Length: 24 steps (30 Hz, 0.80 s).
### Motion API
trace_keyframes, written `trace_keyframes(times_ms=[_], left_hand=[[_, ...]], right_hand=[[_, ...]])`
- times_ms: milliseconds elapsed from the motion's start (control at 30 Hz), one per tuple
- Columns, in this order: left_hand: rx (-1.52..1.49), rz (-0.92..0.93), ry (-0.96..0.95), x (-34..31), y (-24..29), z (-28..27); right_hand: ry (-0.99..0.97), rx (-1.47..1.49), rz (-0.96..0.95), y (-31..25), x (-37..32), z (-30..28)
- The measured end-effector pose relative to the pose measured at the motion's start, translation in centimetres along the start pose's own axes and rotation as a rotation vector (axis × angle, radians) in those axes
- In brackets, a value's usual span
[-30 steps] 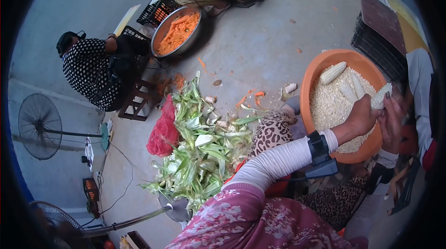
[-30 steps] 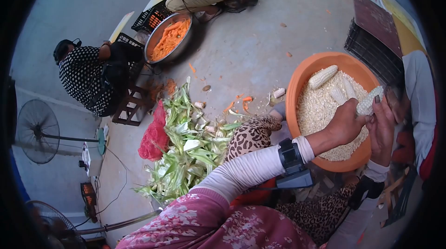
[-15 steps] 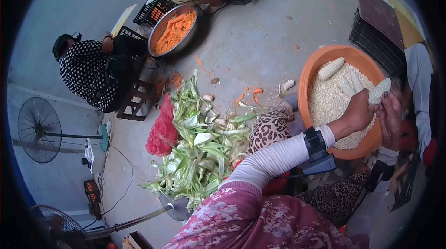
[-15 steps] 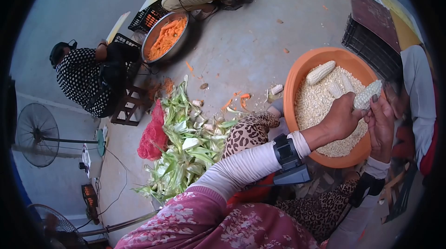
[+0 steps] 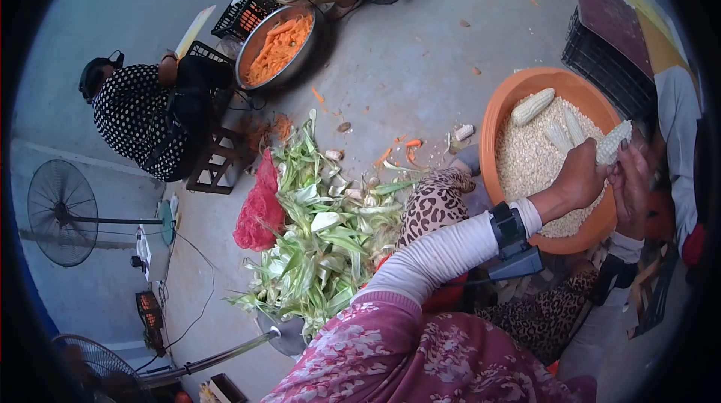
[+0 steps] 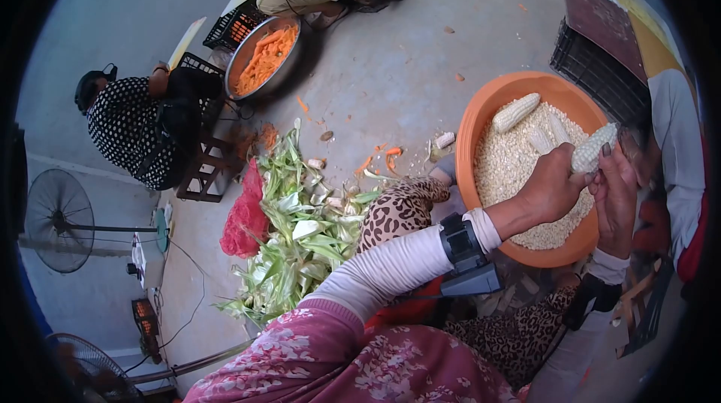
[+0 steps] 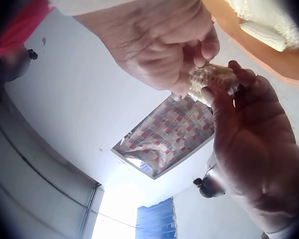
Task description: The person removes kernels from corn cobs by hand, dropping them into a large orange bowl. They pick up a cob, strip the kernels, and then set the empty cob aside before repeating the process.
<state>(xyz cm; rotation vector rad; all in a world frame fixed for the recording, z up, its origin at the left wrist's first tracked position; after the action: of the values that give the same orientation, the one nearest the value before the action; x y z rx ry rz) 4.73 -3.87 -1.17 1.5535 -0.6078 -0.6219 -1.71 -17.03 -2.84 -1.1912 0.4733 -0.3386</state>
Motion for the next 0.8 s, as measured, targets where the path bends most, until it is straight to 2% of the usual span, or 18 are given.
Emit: trace_keyframes(times_ms=[67, 400, 600, 667, 800], left_hand=[[0.033, 0.014, 0.005, 0.1, -0.2, -0.1], [0.013, 0.026, 0.010, 0.3, 0.2, -0.4], [-0.012, 0.007, 0.075, 0.4, -0.3, -0.6], [0.020, 0.033, 0.082, 0.5, -0.5, -0.4], [0.079, 0.061, 0.061, 0.3, -0.2, 0.0]], right_hand=[[-0.078, -0.050, 0.003, 0.2, 0.2, -0.3], [-0.154, -0.041, -0.039, -0.1, 0.1, -0.5], [-0.022, 0.104, 0.001, -0.8, -1.1, 1.5], [0.112, 0.190, -0.013, -1.9, -1.8, 3.5], [0.103, 0.109, -0.026, -0.7, -0.9, 1.4]])
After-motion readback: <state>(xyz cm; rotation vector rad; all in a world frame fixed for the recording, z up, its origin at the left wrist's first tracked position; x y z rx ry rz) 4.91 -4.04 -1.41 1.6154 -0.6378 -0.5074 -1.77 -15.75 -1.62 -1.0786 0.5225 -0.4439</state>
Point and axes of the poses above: each hand's wrist, its own x-axis towards the middle knuckle, its own z-axis out of the palm, y = z × x, the point moved 6 cm from there along x, towards the middle knuckle, and after that the axes turned 1 degree about -x, right-handed, at the moved point
